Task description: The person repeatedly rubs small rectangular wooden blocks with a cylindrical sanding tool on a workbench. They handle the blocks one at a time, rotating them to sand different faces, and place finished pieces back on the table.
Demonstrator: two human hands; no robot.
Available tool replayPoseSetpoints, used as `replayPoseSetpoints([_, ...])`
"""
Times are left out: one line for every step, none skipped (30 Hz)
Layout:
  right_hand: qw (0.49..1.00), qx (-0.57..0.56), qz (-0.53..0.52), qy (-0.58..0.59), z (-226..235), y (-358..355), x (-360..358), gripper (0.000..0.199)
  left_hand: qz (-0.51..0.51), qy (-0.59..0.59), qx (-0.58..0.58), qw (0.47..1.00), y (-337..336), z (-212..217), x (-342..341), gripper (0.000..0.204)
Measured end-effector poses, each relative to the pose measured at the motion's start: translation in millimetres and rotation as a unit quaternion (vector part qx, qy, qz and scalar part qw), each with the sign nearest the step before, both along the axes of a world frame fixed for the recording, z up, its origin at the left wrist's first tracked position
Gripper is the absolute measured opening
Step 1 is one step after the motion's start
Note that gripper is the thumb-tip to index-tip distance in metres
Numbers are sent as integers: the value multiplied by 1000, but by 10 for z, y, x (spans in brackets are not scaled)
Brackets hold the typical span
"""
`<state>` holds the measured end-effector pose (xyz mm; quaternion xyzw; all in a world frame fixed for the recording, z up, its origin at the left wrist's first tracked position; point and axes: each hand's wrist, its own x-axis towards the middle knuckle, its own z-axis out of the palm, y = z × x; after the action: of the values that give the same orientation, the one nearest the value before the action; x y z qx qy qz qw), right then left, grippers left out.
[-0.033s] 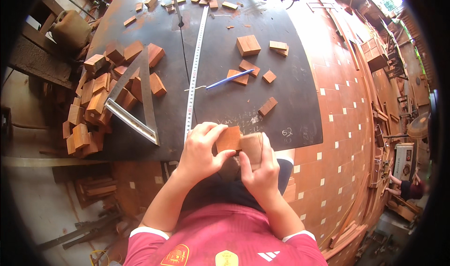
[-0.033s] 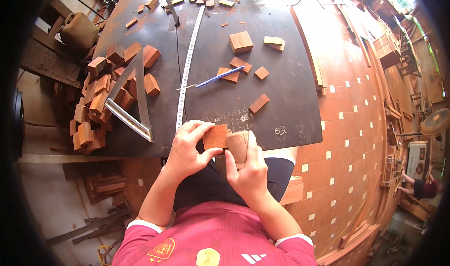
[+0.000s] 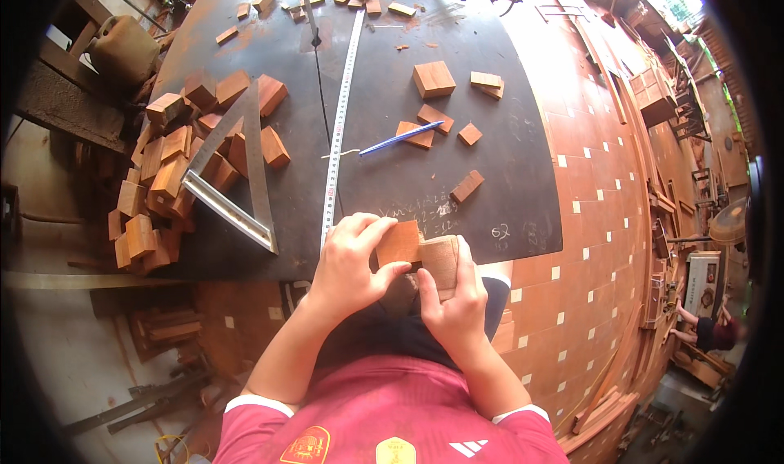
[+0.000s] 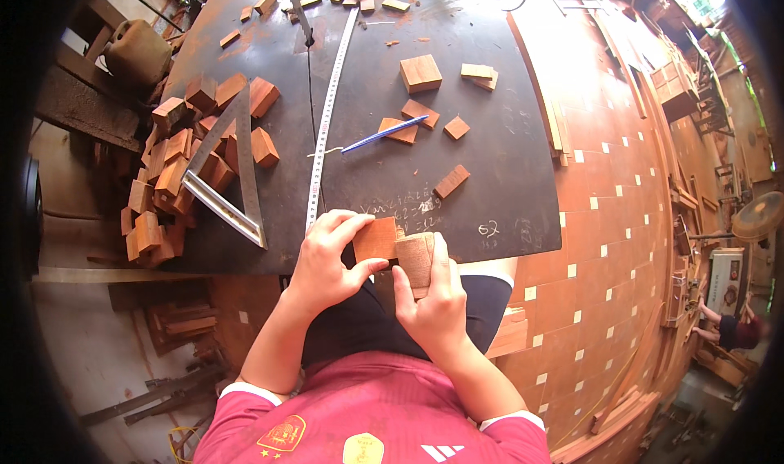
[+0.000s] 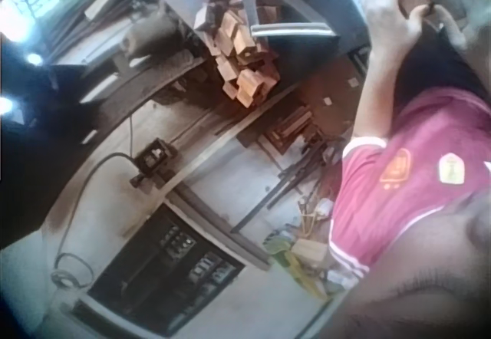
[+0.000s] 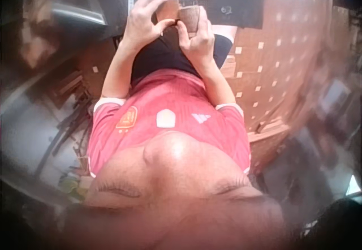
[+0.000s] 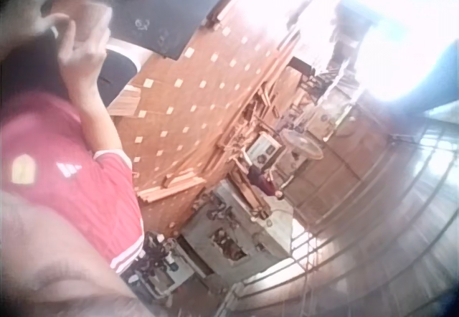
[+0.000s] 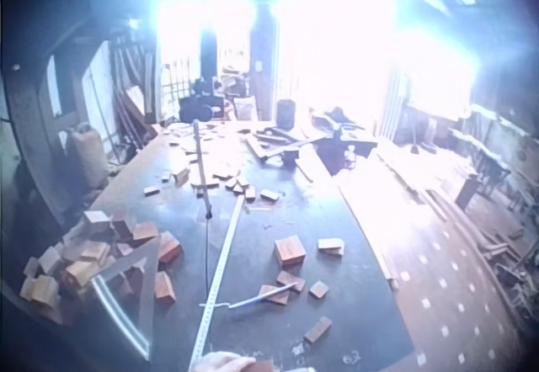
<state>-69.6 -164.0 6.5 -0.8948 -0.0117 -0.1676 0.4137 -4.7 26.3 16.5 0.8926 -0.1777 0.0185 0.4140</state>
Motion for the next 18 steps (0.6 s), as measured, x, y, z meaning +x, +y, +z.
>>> replayPoseSetpoints([1000,7,0,7,12,-13,-2,71,-2,-3,2,1000,-6,-6,10,63])
replayPoseSetpoints([1000,-1,2,14,30,-19,49,70,3,-3,3,1000,-14,-5,22,62])
replayPoseSetpoints([1000,-10,4,22,54,-16,160,70,7,-3,4,1000,-23,-1,35,62])
replayPoseSetpoints([999,-17,4,29,69,-4,269,70,10,-3,7,1000,-27,2,36,62])
replayPoseSetpoints([1000,-21,1,-14,-40,4,398,69,11,-1,10,1000,-35,9,33,62])
replayPoseSetpoints([1000,-12,-3,-4,-38,4,413,69,12,0,13,1000,-51,14,26,62])
replayPoseSetpoints([1000,-2,-2,3,-11,23,447,70,17,-2,18,1000,-47,26,33,62])
replayPoseSetpoints([1000,-4,-4,9,19,34,411,71,14,-7,19,1000,-39,28,34,62])
replayPoseSetpoints([1000,-7,-6,16,48,34,300,71,12,-12,20,1000,-31,21,29,62])
replayPoseSetpoints([1000,-12,-8,21,64,11,201,72,9,-19,18,1000,-34,21,41,62])
replayPoseSetpoints([1000,-8,1,21,25,-30,110,74,10,-18,17,1000,-39,22,41,62])
replayPoseSetpoints([1000,3,1,28,26,-39,70,73,10,-17,16,1000,-36,26,42,62])
replayPoseSetpoints([999,14,-2,40,51,-40,31,72,8,-12,14,1000,-40,22,26,62])
replayPoseSetpoints([999,7,4,46,86,-49,54,71,13,-16,19,1000,-44,15,20,62])
replayPoseSetpoints([999,0,9,52,136,-58,127,70,19,-19,24,999,-47,7,17,61])
replayPoseSetpoints([998,-7,13,57,165,-63,209,69,23,-23,28,999,-60,4,20,61])
replayPoseSetpoints([999,-3,9,41,120,-52,305,69,22,-21,32,999,-74,16,18,61])
replayPoseSetpoints([1000,1,5,24,30,-35,411,68,22,-19,36,999,-88,30,17,61])
